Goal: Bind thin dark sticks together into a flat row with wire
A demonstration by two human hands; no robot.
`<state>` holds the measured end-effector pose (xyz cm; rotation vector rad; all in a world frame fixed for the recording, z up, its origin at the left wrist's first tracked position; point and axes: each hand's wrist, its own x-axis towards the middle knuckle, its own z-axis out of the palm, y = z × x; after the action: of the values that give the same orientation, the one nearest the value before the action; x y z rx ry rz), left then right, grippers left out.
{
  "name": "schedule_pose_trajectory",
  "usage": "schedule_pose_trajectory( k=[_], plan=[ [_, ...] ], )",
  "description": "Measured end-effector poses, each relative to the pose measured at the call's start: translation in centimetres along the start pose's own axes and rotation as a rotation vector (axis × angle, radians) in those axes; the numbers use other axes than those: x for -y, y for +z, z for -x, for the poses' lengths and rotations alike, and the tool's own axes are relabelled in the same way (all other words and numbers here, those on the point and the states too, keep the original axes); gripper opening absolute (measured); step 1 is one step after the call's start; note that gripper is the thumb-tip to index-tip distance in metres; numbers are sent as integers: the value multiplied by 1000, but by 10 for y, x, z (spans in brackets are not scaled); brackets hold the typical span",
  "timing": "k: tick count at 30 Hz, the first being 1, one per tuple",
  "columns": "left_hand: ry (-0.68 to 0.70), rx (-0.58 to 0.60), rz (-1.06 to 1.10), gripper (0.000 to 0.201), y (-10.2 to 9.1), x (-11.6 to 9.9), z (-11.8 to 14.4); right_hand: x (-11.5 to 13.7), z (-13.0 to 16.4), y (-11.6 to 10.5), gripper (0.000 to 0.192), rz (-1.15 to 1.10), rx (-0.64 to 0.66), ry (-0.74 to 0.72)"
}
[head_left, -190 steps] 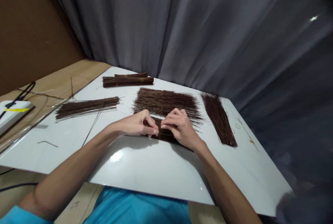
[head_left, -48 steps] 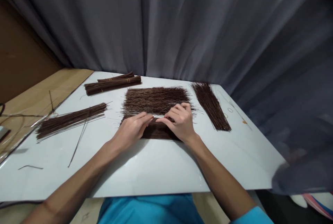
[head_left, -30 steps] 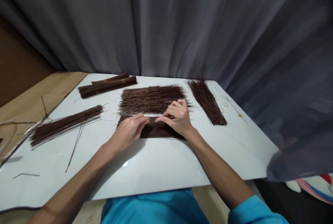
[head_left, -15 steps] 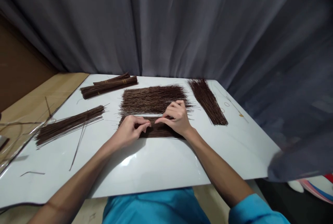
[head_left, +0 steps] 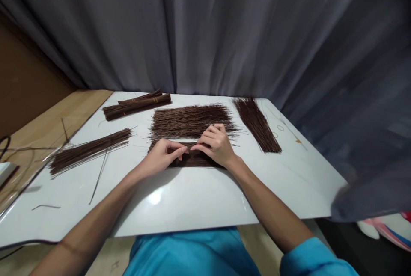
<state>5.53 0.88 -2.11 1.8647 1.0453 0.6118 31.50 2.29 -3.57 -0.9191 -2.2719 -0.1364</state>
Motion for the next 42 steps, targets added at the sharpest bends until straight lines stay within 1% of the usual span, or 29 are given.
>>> schedule_pose_trajectory(
  k=[6, 9, 10, 12, 13, 14, 15, 17, 19, 24, 27, 31, 36, 40, 42],
  plan=[
    [-6, -27, 45, 48, 2, 2, -1, 2, 2, 1, 26, 16, -15, 2],
    [-46, -46, 68, 48, 2, 5, -3, 6, 3, 1, 18, 46, -94, 32],
    [-68, -55, 83, 49, 2, 7, -3, 9, 3, 0, 23, 62, -134, 54],
    [-111, -63, 129, 51, 1, 9, -3, 16, 0, -4, 42, 92, -184, 92],
    [-125, -57, 156, 51, 1, 10, -3, 20, -2, -5, 49, 101, -173, 88],
    [-134, -46, 181, 52, 1, 10, -3, 24, -4, -6, 51, 104, -140, 61],
    [-136, -31, 202, 52, 1, 10, -3, 27, -5, -6, 48, 101, -93, 14],
    [-122, -2, 224, 50, 1, 8, -2, 32, -7, -3, 33, 87, -9, -95],
    [-103, 19, 217, 48, 1, 6, -1, 33, -7, 2, 21, 74, 26, -151],
    [-98, 71, 219, 50, -1, -1, 2, 30, -4, 9, 19, 57, 17, -155],
    [-42, 105, 201, 50, -1, 1, 2, 30, -4, 9, 19, 49, 15, -158],
    [28, 86, 90, 46, -1, 7, 1, 32, -4, 10, 19, 57, 52, -155],
    [25, 107, 51, 46, -3, 10, 1, 35, -5, 10, 22, 74, 89, -148],
    [35, 96, 39, 50, -5, 5, 5, 41, -11, 5, 19, 5, 95, -112],
    [80, 76, -14, 49, -8, 0, 8, 42, -16, 2, 18, -35, 111, -89]
  ],
)
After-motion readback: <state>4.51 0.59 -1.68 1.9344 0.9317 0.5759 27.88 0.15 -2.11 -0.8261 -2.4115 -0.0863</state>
